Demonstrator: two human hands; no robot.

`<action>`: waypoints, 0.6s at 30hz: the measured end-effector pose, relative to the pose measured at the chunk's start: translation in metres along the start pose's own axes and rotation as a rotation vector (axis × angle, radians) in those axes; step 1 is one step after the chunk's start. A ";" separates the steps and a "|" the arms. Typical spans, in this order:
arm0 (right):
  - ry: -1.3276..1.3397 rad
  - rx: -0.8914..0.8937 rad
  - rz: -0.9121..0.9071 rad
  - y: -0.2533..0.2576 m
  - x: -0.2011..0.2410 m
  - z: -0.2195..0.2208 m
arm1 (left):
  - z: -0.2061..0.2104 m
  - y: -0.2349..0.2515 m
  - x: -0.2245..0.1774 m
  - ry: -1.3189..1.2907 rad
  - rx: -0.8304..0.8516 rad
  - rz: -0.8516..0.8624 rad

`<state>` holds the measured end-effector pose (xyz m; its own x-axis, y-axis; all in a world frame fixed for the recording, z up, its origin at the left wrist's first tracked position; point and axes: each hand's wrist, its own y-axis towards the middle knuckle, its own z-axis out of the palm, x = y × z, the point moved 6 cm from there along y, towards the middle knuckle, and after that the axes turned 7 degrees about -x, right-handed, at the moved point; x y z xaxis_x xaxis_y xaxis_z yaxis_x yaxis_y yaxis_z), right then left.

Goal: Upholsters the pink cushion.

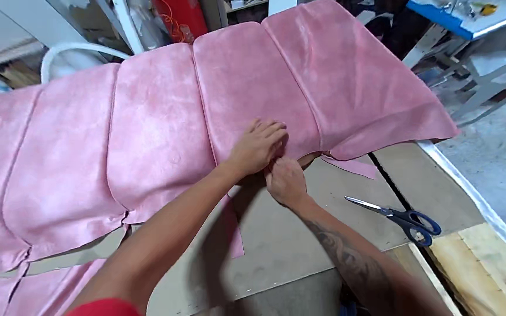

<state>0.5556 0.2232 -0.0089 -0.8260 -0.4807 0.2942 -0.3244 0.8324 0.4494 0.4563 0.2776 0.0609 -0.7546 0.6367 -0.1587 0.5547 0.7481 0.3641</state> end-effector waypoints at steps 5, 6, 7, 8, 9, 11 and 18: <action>0.020 0.000 0.011 0.001 -0.009 -0.001 | 0.047 0.007 0.001 0.203 0.127 0.222; 0.015 0.001 0.005 0.000 -0.008 0.002 | 0.048 0.004 0.002 0.199 0.143 0.233; 0.008 0.003 0.006 -0.001 -0.007 0.005 | 0.049 0.003 0.003 0.195 0.154 0.245; 0.005 0.012 0.013 -0.004 -0.006 0.005 | 0.051 0.002 0.004 0.191 0.161 0.261; 0.016 0.032 0.020 -0.010 -0.003 0.002 | 0.053 -0.001 0.002 0.183 0.165 0.276; 0.040 0.065 -0.004 -0.014 -0.004 -0.007 | 0.053 0.003 0.002 0.190 0.149 0.314; -0.037 0.759 -0.033 0.018 -0.013 -0.010 | 0.056 0.006 0.000 0.289 0.148 0.336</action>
<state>0.5649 0.2419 0.0041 -0.8207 -0.5106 0.2563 -0.5666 0.7852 -0.2498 0.4796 0.2928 0.0114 -0.5798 0.7857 0.2154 0.8132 0.5417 0.2130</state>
